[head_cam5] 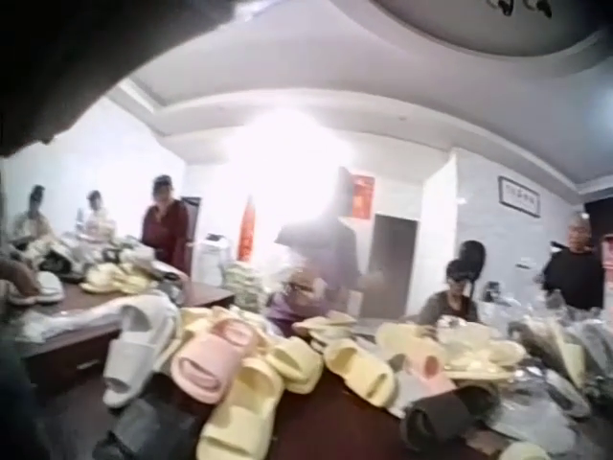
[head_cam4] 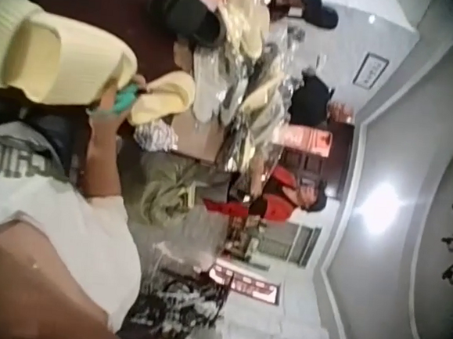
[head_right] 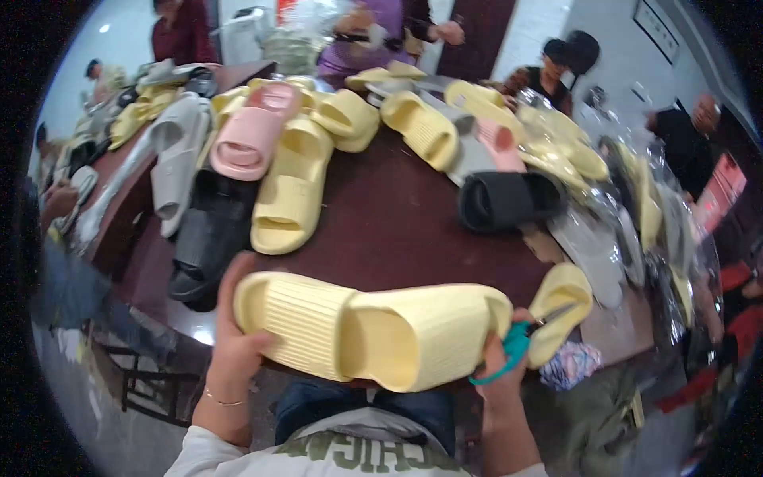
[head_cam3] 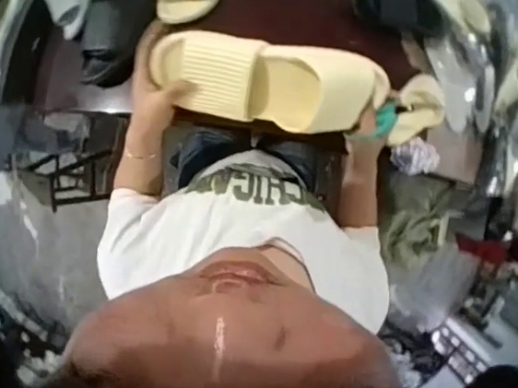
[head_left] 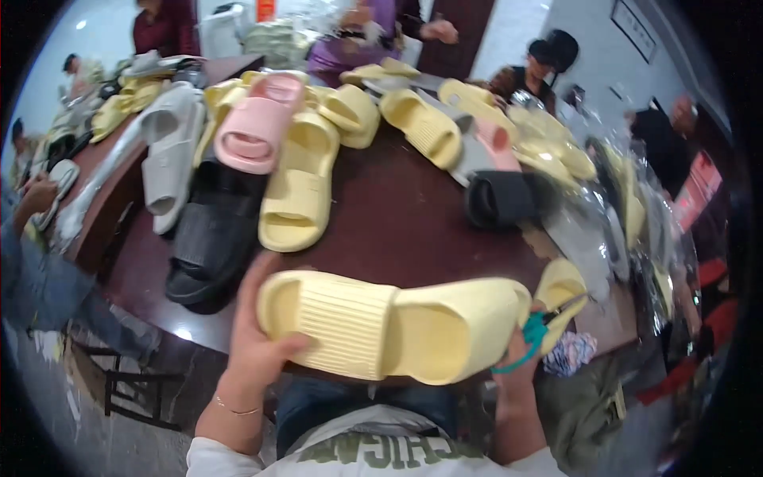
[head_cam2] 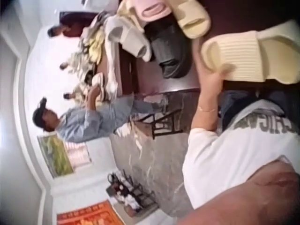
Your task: Trim excess plastic material from molded slides using a pair of snips.
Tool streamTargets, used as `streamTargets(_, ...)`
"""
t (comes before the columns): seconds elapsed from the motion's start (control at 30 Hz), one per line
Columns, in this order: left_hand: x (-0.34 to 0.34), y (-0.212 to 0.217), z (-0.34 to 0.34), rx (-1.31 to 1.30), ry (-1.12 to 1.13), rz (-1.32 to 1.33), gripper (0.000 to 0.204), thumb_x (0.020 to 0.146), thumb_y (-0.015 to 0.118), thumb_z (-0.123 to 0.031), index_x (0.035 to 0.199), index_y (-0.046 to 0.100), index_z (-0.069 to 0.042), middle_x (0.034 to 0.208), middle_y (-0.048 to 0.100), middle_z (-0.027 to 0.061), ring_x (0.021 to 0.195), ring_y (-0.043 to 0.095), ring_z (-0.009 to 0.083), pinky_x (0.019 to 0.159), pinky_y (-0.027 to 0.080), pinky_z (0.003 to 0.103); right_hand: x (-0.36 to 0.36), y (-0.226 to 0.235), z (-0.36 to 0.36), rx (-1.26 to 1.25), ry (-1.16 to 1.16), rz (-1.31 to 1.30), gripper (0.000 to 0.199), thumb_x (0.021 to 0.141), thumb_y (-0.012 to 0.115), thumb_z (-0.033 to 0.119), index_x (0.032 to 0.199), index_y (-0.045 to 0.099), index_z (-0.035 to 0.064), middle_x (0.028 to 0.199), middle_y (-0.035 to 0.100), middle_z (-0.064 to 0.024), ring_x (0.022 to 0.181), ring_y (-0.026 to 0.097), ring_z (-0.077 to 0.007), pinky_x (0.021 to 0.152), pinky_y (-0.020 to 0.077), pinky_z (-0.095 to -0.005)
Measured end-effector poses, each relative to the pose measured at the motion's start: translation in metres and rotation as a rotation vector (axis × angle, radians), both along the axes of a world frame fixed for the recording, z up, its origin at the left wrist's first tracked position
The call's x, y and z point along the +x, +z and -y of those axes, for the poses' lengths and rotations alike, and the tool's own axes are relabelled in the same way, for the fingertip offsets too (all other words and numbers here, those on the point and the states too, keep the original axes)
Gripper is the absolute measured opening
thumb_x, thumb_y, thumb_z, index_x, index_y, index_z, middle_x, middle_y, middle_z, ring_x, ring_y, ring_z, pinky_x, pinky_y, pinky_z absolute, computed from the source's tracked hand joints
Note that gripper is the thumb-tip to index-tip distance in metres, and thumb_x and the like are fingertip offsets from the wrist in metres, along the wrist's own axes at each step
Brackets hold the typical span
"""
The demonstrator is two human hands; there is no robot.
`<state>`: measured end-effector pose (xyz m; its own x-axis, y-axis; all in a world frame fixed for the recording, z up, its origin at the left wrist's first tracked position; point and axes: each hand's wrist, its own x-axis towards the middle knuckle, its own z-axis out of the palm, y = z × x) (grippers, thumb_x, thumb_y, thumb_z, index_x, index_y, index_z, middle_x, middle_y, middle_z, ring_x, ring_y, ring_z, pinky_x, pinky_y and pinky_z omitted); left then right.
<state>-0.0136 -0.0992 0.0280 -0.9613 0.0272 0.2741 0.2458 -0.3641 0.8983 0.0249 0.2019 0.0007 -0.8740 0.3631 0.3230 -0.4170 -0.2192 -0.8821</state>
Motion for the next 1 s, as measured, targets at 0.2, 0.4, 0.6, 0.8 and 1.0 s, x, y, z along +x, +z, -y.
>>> streamTargets(0.2, 0.000, -0.002, 0.035, -0.176, -0.072, 0.031, 0.071, 0.066, 0.077, -0.027, 0.123, 0.040, -0.006, 0.115, 0.048, 0.0072, 0.106, 0.048, 0.0179, 0.089, 0.041, 0.030, -0.002, -0.004, 0.005, -0.012, 0.008, 0.022, 0.033, 0.083, 0.049, 0.003, 0.111, 0.032, 0.0084, 0.103, 0.050, -0.0070, 0.093, 0.051, -0.0141, 0.080, 0.0430, -0.0288)
streamTargets(0.4, 0.002, -0.005, 0.065, -0.030, 0.077, -0.020, 0.054, 0.076, 0.068, -0.012, 0.122, 0.040, -0.008, 0.109, 0.050, 0.0063, 0.104, 0.048, 0.0148, 0.086, 0.042, 0.028, -0.016, 0.001, 0.027, -0.024, -0.012, 0.128, 0.041, 0.084, 0.051, 0.012, 0.119, 0.030, 0.0067, 0.094, 0.055, -0.0098, 0.067, 0.056, -0.0105, 0.048, 0.0453, -0.0217)
streamTargets(0.6, -0.043, 0.014, 0.102, 0.362, 0.660, -0.097, 0.042, 0.085, 0.057, -0.013, 0.121, 0.036, -0.011, 0.112, 0.046, 0.0070, 0.101, 0.049, 0.0170, 0.080, 0.046, 0.030, 0.002, -0.001, 0.018, 0.231, 0.073, 0.229, 0.036, 0.085, 0.054, 0.011, 0.116, 0.036, 0.0047, 0.093, 0.058, -0.0153, 0.060, 0.055, -0.0113, 0.052, 0.0448, -0.0202)
streamTargets(0.8, -0.095, 0.040, 0.147, 0.288, 0.834, -0.174, 0.051, 0.083, 0.061, -0.013, 0.125, 0.031, -0.009, 0.117, 0.042, 0.0106, 0.102, 0.050, 0.0205, 0.075, 0.050, 0.034, 0.005, -0.001, 0.028, 0.379, 0.200, 0.210, 0.033, 0.085, 0.054, 0.006, 0.113, 0.038, 0.0028, 0.096, 0.059, -0.0176, 0.064, 0.056, -0.0137, 0.052, 0.0438, -0.0220)
streamTargets(1.0, -0.144, 0.032, 0.168, -0.047, 0.579, 0.011, 0.059, 0.082, 0.061, -0.013, 0.128, 0.026, -0.002, 0.117, 0.042, 0.0137, 0.098, 0.054, 0.0218, 0.072, 0.053, 0.032, 0.005, -0.006, 0.023, 0.395, 0.245, 0.139, 0.031, 0.085, 0.053, 0.003, 0.112, 0.039, 0.0008, 0.097, 0.058, -0.0171, 0.065, 0.055, -0.0143, 0.060, 0.0460, -0.0230)
